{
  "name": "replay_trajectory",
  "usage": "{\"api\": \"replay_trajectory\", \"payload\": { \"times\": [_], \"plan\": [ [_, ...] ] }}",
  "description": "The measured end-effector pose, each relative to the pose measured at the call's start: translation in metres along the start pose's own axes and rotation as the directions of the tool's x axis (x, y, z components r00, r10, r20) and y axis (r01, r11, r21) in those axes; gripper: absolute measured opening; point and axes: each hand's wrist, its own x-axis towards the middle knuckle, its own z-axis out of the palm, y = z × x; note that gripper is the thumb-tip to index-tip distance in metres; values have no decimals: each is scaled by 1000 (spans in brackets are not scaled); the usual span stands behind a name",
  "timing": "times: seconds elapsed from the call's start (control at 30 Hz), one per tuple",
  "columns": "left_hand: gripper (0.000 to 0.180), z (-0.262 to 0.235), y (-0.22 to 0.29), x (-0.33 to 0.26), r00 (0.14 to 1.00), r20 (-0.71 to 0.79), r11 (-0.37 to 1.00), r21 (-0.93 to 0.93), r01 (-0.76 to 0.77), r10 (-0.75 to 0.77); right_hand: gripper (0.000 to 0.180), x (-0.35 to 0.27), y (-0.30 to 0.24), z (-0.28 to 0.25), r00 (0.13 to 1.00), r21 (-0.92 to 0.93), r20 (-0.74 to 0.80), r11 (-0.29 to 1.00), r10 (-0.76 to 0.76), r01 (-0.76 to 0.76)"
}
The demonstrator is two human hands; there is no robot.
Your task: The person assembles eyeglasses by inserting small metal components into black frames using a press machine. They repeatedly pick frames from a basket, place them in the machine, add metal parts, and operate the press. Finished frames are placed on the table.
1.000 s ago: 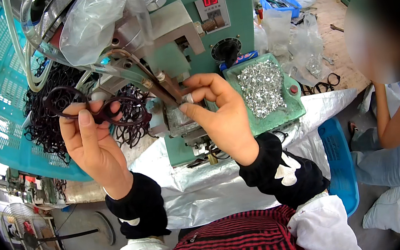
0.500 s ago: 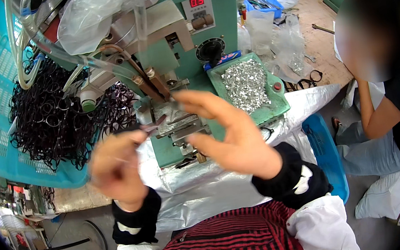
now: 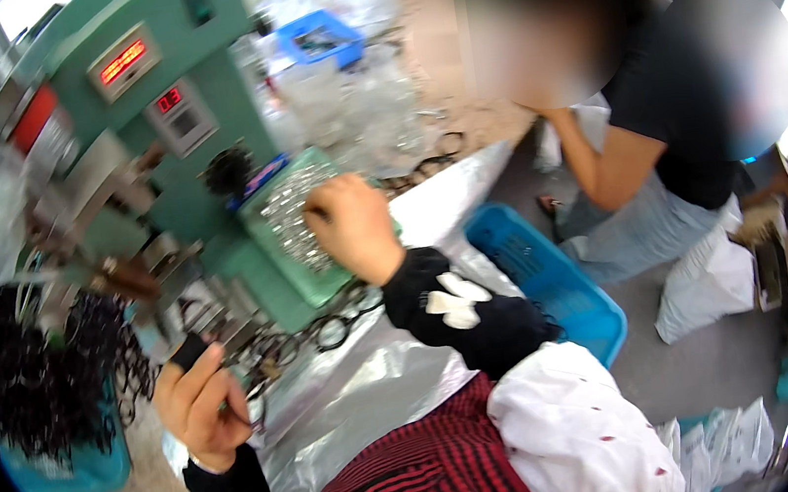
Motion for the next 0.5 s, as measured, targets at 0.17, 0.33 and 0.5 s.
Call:
{"api": "replay_trajectory", "payload": {
  "times": [0.17, 0.33, 0.5],
  "plan": [
    [23, 2, 1, -2, 999, 32, 1000, 7, 1, -1, 27, -12, -15, 5, 978, -130, 192, 986, -82, 108],
    [30, 4, 16, -18, 980, 96, 983, -41, 179, -175, 15, -12, 0, 12, 991, -129, 116, 988, -69, 83],
    [23, -47, -26, -72, 787, -270, 743, 266, 614, -554, 14, -17, -4, 15, 998, -4, 53, 999, -43, 44]
  ]
}}
